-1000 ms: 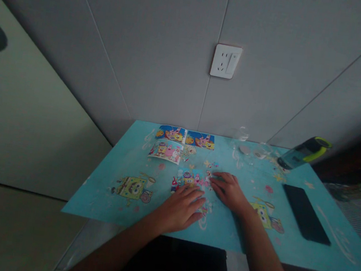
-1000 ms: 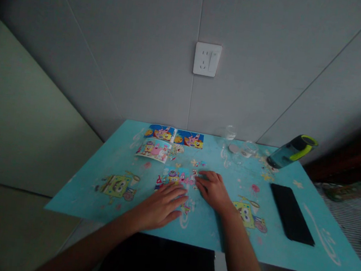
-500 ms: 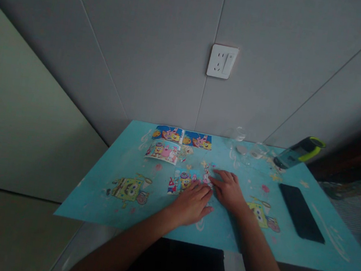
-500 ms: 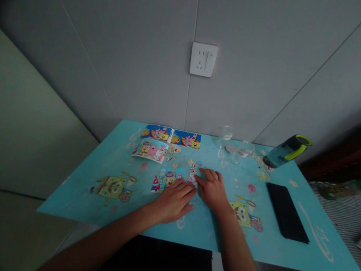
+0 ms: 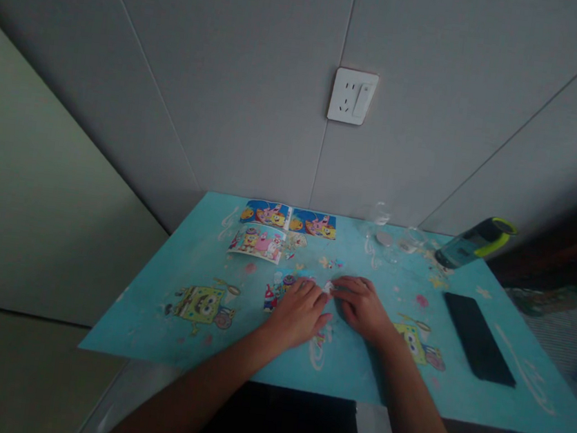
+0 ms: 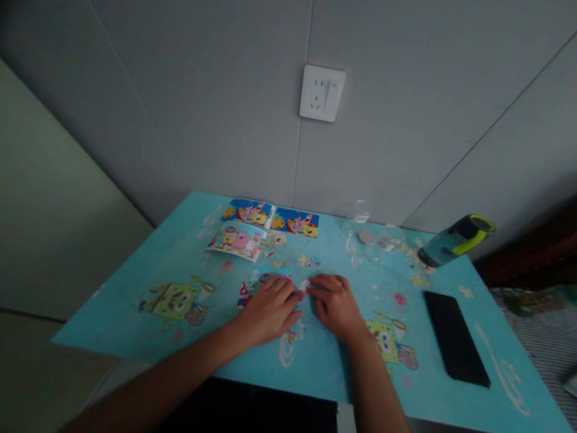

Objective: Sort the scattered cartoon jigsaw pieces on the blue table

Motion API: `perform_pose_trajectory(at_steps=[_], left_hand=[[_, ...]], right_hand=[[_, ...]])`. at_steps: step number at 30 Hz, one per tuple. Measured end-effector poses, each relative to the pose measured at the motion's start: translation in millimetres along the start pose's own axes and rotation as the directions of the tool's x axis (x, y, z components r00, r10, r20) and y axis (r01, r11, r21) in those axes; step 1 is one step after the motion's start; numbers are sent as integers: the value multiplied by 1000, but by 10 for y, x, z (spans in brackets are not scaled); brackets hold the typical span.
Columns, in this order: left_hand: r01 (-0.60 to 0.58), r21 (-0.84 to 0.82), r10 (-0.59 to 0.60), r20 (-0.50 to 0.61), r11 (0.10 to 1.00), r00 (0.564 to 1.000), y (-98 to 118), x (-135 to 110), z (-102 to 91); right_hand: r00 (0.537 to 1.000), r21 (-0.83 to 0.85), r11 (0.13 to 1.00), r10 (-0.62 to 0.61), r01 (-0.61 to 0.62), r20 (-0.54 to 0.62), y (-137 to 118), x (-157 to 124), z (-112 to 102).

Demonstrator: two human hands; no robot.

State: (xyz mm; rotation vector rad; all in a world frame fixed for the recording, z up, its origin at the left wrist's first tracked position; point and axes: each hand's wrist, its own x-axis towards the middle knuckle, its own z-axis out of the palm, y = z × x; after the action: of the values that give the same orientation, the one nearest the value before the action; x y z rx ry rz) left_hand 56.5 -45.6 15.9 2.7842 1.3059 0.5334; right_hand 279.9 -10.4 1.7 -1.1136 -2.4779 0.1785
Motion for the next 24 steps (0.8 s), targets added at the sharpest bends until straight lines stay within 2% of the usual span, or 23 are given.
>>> perform_pose_trajectory(at_steps=[9, 16, 21, 24], left_hand=[[63, -47, -66, -61, 997, 996, -44, -44, 45], [112, -35, -114, -55, 993, 992, -75, -31, 82], [118, -36, -120, -69, 992, 990, -67, -27, 107], [115, -44, -118, -59, 992, 991, -91, -23, 105]], right_hand=[[1000, -9, 1000, 6, -6, 1, -10, -37, -4], [1000, -63, 998, -14, 15, 17, -84, -116, 15], [1000, -62, 998, 24, -23, 3, -143, -102, 13], [996, -26, 996, 88, -89, -30, -124, -89, 33]])
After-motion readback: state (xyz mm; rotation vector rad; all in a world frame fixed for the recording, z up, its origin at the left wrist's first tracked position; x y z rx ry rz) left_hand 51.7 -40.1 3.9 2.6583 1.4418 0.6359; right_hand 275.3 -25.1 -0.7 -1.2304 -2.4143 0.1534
